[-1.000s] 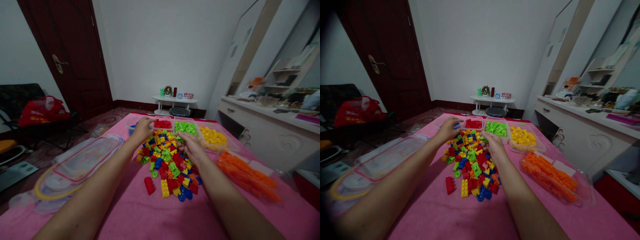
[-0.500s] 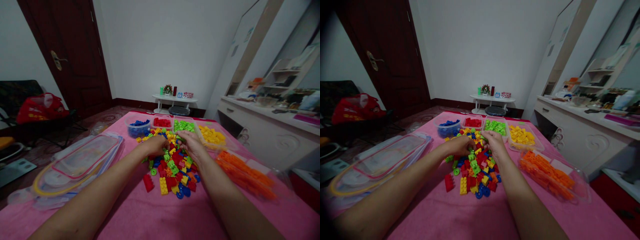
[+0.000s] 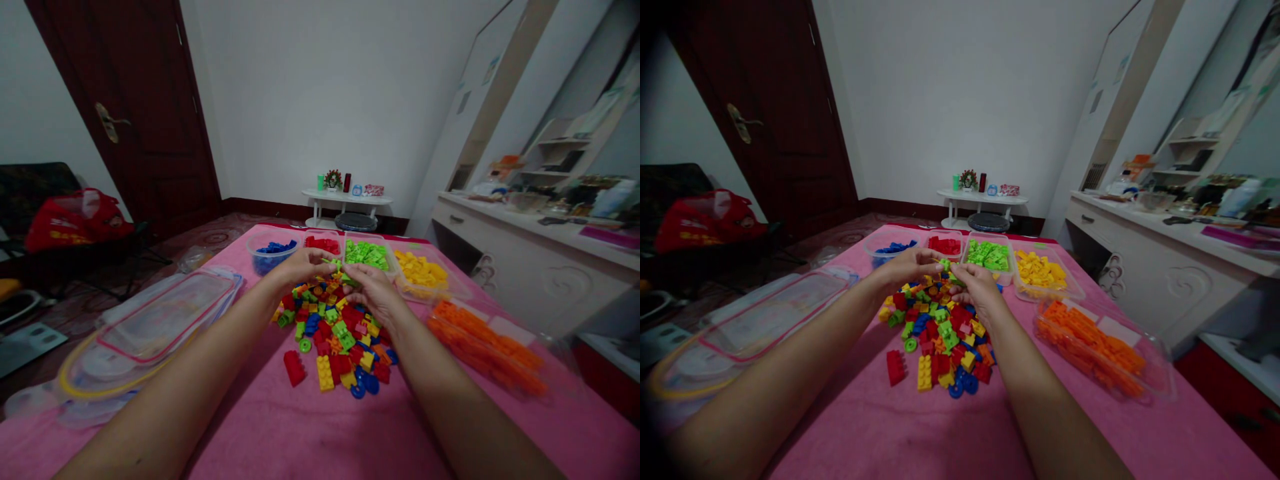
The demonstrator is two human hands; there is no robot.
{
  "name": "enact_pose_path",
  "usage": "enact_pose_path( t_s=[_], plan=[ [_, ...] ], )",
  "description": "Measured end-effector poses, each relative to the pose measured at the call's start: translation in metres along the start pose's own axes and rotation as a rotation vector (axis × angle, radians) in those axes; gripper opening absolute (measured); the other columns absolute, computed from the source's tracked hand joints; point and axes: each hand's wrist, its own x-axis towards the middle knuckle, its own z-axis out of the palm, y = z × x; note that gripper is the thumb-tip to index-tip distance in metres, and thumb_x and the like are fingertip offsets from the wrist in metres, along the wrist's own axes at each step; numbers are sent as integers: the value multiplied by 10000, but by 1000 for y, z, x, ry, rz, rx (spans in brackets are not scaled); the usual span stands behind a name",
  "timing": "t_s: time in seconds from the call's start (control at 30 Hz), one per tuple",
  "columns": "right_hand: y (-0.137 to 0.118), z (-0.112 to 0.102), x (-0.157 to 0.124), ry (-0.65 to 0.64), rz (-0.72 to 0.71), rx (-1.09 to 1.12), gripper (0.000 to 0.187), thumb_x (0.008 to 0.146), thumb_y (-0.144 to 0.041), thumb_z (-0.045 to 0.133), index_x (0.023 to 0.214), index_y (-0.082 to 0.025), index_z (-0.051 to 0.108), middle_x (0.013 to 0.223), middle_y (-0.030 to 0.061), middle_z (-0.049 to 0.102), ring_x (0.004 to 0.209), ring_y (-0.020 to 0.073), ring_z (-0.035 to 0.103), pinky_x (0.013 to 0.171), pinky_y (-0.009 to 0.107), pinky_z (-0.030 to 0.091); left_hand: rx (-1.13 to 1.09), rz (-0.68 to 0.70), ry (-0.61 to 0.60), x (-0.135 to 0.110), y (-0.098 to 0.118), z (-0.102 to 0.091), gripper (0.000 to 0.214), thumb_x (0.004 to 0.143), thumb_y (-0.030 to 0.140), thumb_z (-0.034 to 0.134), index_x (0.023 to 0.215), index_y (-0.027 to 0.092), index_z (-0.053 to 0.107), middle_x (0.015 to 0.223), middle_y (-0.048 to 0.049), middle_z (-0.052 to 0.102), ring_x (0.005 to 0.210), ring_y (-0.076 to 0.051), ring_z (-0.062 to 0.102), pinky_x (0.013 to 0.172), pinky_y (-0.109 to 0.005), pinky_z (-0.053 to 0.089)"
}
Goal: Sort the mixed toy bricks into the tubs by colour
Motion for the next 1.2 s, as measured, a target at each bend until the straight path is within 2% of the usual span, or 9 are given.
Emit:
enact_pose_path(
  t_s=[0.17, 0.37, 0.53, 0.73, 0.83, 0.93, 1.07, 1.13, 1.2],
  plan=[
    [-2, 3, -1, -16, 75, 237, 116, 838, -254, 581, 876, -146, 562, 644, 12, 638, 479, 89, 591, 461, 187, 525, 7, 122, 64, 4, -2, 6, 420, 631, 331, 742, 994, 132, 669, 856, -67, 693, 689, -122, 604, 566, -207, 436],
    [-1, 0, 3, -6, 117, 466, 92, 854, -231, 554, 892, -149, 568, 631, 6, 634, 493, 106, 608, 450, 196, 530, 42, 243, -87, 4, -1, 10, 391, 656, 296, 731, 1015, 147, 689, 944, -70, 708, 862, -169, 640, 801, -292, 484],
    [-3, 0, 3, 25, 126, 535, 49, 837, -187, 565, 838, -138, 569, 617, -5, 624, 462, 83, 575, 426, 171, 516, 42, 239, 7, 4, 1, 12, 402, 668, 284, 720, 1039, 135, 683, 946, -87, 711, 869, -186, 649, 834, -327, 486],
    [-2, 4, 0, -52, 109, 478, 94, 790, -166, 630, 864, -138, 580, 624, -11, 609, 503, 72, 578, 402, 120, 480, 358, 430, 83, 7, -1, 17, 344, 694, 262, 692, 1013, 134, 701, 1034, -112, 685, 982, -225, 611, 898, -352, 453],
    [1, 3, -1, -13, 92, 450, 84, 766, -125, 641, 827, -141, 585, 650, -19, 607, 495, 49, 554, 387, 92, 448, 390, 423, 82, 8, -4, 15, 344, 727, 241, 649, 1057, 151, 683, 1060, -98, 680, 961, -206, 618, 849, -317, 474],
    [0, 0, 4, 64, 107, 374, 64, 765, -121, 634, 789, -148, 580, 636, -19, 588, 473, 46, 524, 351, 91, 410, 460, 369, 179, 12, -9, 3, 321, 741, 239, 621, 1047, 170, 689, 1013, -79, 696, 877, -192, 631, 772, -287, 487],
    [-24, -7, 32, 180, 75, 187, 91, 788, -119, 602, 734, -158, 541, 589, -13, 551, 473, 63, 511, 375, 119, 424, 608, 304, 299, 16, -21, -14, 285, 751, 219, 587, 1004, 162, 707, 915, -72, 712, 804, -189, 629, 763, -290, 476],
    [-44, -10, 51, 245, 24, 109, 107, 805, -144, 589, 726, -159, 518, 596, -9, 548, 502, 70, 526, 437, 139, 456, 683, 284, 314, 18, -28, -19, 299, 752, 221, 584, 1019, 160, 703, 930, -82, 706, 829, -205, 627, 787, -306, 469],
    [-60, -14, 69, 281, -2, 17, 112, 821, -253, 588, 788, -164, 530, 687, 16, 588, 590, 97, 570, 526, 191, 492, 770, 284, 299, 18, -35, -19, 341, 737, 236, 605, 1061, 169, 688, 987, -94, 693, 889, -229, 618, 828, -326, 455]
  ],
)
